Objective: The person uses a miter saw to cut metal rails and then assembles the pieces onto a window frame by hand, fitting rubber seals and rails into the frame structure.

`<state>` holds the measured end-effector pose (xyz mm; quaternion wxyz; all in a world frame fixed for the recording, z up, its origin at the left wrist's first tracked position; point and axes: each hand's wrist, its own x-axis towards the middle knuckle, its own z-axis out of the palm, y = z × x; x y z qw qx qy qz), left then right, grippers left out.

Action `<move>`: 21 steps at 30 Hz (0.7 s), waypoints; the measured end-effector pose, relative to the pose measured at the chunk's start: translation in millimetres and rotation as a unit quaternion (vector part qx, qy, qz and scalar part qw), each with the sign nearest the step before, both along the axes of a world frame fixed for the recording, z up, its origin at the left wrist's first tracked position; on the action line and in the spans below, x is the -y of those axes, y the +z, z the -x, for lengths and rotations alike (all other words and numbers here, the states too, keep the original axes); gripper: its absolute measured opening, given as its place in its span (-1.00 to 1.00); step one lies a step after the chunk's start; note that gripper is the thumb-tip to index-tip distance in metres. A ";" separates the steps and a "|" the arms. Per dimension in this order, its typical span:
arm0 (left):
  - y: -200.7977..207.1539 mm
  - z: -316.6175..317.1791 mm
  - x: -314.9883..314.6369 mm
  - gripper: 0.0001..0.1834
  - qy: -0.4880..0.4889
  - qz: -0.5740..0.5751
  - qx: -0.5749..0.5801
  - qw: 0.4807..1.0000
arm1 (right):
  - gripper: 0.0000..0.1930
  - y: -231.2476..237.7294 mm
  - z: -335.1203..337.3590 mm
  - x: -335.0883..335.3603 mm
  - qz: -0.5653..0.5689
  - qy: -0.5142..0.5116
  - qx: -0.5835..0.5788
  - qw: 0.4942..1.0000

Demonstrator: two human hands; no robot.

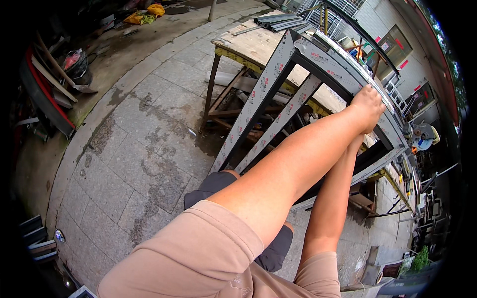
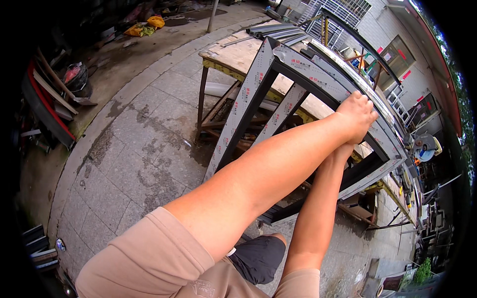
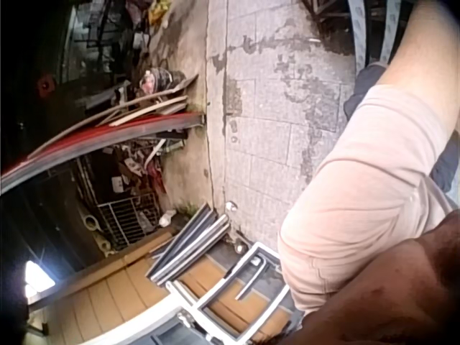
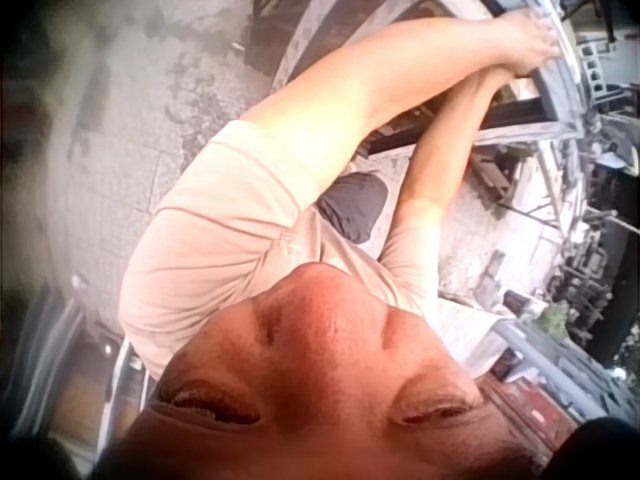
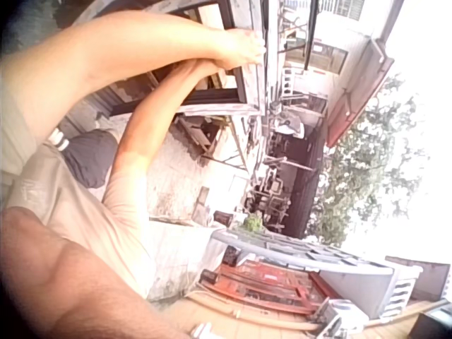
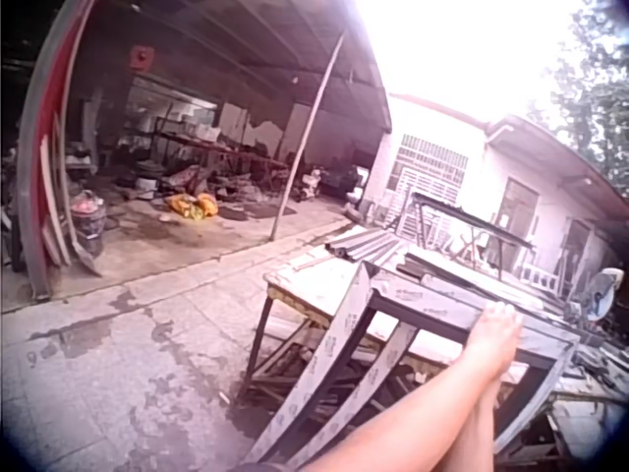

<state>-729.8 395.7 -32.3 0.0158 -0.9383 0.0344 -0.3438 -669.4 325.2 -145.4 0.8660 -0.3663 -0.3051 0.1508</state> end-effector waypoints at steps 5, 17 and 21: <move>1.1 1.5 1.5 -0.48 -0.004 0.006 -0.008 1.000 | -0.59 1.1 1.5 0.1 -0.001 -0.005 0.005 1.000; -3.7 -8.4 0.9 -0.58 -0.011 0.016 0.032 0.999 | -0.62 5.9 5.4 -3.6 -0.007 -0.007 0.014 1.000; -5.8 -8.8 -0.7 -0.60 -0.005 0.013 0.042 0.999 | -0.62 7.9 14.7 -5.6 -0.003 -0.025 0.000 1.000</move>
